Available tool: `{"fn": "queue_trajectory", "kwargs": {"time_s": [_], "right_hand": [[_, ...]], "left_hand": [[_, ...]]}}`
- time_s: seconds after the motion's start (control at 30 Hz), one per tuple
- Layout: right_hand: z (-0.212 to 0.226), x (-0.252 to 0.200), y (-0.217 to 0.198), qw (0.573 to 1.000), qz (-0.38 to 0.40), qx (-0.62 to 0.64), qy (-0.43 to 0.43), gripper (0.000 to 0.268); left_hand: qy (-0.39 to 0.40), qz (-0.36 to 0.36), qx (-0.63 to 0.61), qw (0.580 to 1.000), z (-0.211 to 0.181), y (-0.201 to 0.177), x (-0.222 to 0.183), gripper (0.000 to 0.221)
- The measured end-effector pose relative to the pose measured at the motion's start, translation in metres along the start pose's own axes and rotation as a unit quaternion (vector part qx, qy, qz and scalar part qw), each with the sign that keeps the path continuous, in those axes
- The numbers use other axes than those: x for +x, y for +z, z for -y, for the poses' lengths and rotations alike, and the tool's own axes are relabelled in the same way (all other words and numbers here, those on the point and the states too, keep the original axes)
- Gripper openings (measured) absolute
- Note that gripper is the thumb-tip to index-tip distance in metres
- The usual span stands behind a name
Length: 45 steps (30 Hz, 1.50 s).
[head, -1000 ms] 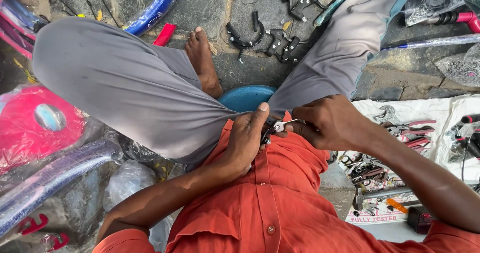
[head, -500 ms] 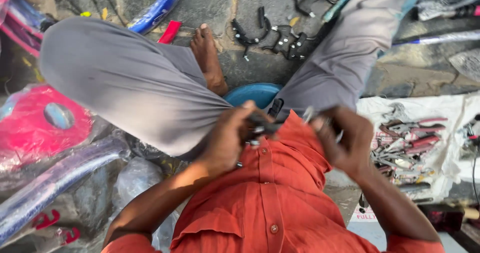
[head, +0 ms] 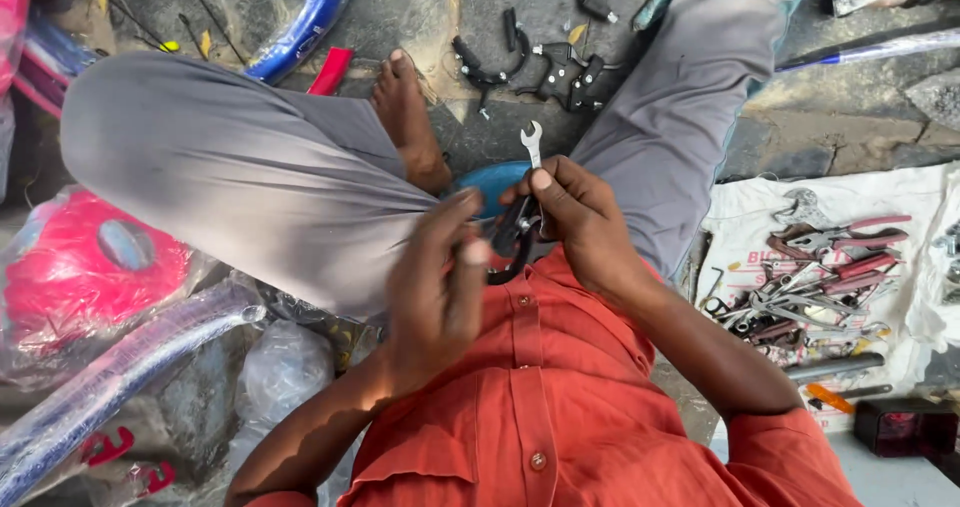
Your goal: Assembling bicycle brake components using a wrench.
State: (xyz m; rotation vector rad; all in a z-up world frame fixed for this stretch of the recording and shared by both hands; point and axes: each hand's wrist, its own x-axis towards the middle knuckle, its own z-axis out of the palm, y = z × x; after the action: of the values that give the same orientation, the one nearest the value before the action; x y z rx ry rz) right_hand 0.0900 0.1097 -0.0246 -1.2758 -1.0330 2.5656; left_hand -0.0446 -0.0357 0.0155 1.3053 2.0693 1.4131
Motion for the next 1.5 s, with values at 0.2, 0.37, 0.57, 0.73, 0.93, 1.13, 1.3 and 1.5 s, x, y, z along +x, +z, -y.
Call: {"fn": "queue_trajectory", "kwargs": {"time_s": [0.2,0.37,0.57,0.73,0.93,1.13,1.3,1.5], "right_hand": [[0.009,-0.028,0.009,0.961,-0.05,-0.237,-0.13,0.024],[-0.003,-0.058,-0.033,0.843,-0.135,-0.469,-0.227,0.021],[0.007,-0.066,-0.025,0.922,0.033,-0.385,-0.026,0.03],[0.006,-0.048,-0.016,0.953,0.097,-0.282,0.048,0.032],[0.009,-0.048,-0.012,0.963,0.151,-0.196,0.111,0.028],[0.011,-0.026,-0.03,0.877,0.146,-0.458,-0.008,0.024],[0.033,-0.008,-0.029,0.795,0.249,-0.552,-0.039,0.024],[0.026,-0.001,-0.029,0.832,0.275,-0.478,-0.056,0.021]], "left_hand": [[-0.208,0.207,-0.272,0.917,0.023,0.032,0.01,0.048],[-0.42,0.25,-0.361,0.794,0.039,0.035,-0.001,0.043],[-0.38,0.173,-0.272,0.867,-0.018,0.015,0.024,0.028],[-0.39,0.16,-0.269,0.866,-0.005,0.02,0.01,0.035],[-0.34,0.152,-0.232,0.898,0.0,0.03,-0.002,0.034],[-0.401,0.161,-0.347,0.832,0.012,0.041,-0.009,0.041],[-0.412,0.14,-0.401,0.806,0.021,0.044,-0.011,0.042],[-0.431,0.099,-0.44,0.782,0.022,0.04,-0.009,0.044]]}}
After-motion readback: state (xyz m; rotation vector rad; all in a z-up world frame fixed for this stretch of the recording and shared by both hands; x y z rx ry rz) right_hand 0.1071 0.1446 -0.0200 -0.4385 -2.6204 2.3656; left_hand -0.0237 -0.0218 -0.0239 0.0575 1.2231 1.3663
